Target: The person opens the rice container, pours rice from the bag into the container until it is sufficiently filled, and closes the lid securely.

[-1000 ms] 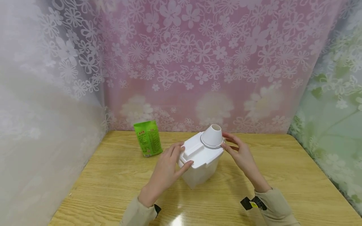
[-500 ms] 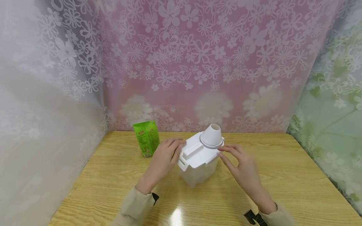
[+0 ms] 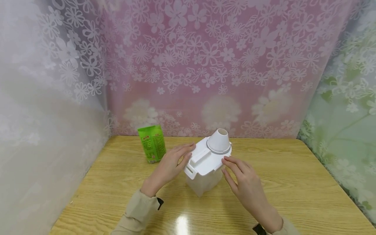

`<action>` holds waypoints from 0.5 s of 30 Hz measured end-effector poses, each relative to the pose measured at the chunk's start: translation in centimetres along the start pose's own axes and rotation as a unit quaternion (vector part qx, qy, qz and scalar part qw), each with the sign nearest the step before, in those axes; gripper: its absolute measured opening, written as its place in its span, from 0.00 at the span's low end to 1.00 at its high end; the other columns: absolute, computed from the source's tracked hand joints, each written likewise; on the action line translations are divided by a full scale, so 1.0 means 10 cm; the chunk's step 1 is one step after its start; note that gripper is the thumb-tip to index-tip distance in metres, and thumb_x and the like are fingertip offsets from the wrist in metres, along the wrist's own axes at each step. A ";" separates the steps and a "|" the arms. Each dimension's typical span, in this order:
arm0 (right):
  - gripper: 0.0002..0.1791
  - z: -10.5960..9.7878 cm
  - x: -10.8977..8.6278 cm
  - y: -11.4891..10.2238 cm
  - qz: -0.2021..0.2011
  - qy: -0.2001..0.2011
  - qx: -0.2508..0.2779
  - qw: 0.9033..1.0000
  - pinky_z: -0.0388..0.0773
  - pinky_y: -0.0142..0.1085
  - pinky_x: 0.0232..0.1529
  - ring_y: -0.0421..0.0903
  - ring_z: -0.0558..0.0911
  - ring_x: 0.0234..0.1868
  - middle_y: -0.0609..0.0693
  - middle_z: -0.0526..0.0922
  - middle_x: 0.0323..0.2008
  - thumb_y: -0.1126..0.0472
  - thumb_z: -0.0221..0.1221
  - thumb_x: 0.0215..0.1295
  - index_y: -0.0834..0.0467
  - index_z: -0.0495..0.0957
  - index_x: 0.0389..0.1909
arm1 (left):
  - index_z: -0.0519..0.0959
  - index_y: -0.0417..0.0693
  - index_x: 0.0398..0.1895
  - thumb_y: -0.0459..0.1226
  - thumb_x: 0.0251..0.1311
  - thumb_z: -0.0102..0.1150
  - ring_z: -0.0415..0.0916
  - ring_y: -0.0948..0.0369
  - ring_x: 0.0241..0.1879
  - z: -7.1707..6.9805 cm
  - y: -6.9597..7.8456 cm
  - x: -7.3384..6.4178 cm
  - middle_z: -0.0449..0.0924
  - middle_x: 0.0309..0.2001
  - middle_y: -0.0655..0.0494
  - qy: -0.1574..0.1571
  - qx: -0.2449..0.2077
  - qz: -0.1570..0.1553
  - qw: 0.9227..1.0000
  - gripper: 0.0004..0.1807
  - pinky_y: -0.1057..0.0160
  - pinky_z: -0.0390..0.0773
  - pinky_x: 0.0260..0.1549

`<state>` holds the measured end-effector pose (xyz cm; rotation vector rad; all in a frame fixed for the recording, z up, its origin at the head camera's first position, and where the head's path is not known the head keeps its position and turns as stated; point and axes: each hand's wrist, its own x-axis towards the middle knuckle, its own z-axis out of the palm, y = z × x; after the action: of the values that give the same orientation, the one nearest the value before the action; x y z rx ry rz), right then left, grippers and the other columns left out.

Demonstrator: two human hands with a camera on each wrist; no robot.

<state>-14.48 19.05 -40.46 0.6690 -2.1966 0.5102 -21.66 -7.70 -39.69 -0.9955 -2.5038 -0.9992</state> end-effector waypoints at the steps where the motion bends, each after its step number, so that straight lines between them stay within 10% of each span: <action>1: 0.32 0.00 0.01 0.00 0.006 -0.004 0.001 1.000 0.82 0.49 0.47 0.55 0.84 0.48 0.56 0.84 0.50 0.41 0.42 0.80 0.64 0.84 0.50 | 0.75 0.48 0.69 0.45 0.79 0.45 0.66 0.53 0.72 0.00 0.00 0.00 0.71 0.71 0.56 -0.002 -0.002 0.000 1.000 0.22 0.47 0.64 0.71; 15: 0.17 0.11 0.11 0.15 0.027 0.006 0.011 1.000 0.84 0.42 0.30 0.53 0.87 0.39 0.56 0.84 0.44 0.66 0.71 0.57 0.66 0.81 0.46 | 0.73 0.49 0.69 0.49 0.78 0.47 0.66 0.54 0.71 0.03 0.08 -0.13 0.68 0.73 0.57 -0.018 0.026 -0.001 1.000 0.24 0.48 0.63 0.71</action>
<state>-16.67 19.27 -40.51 0.6172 -2.2054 0.5645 -20.19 -7.70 -40.07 -1.0037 -2.5472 -0.9203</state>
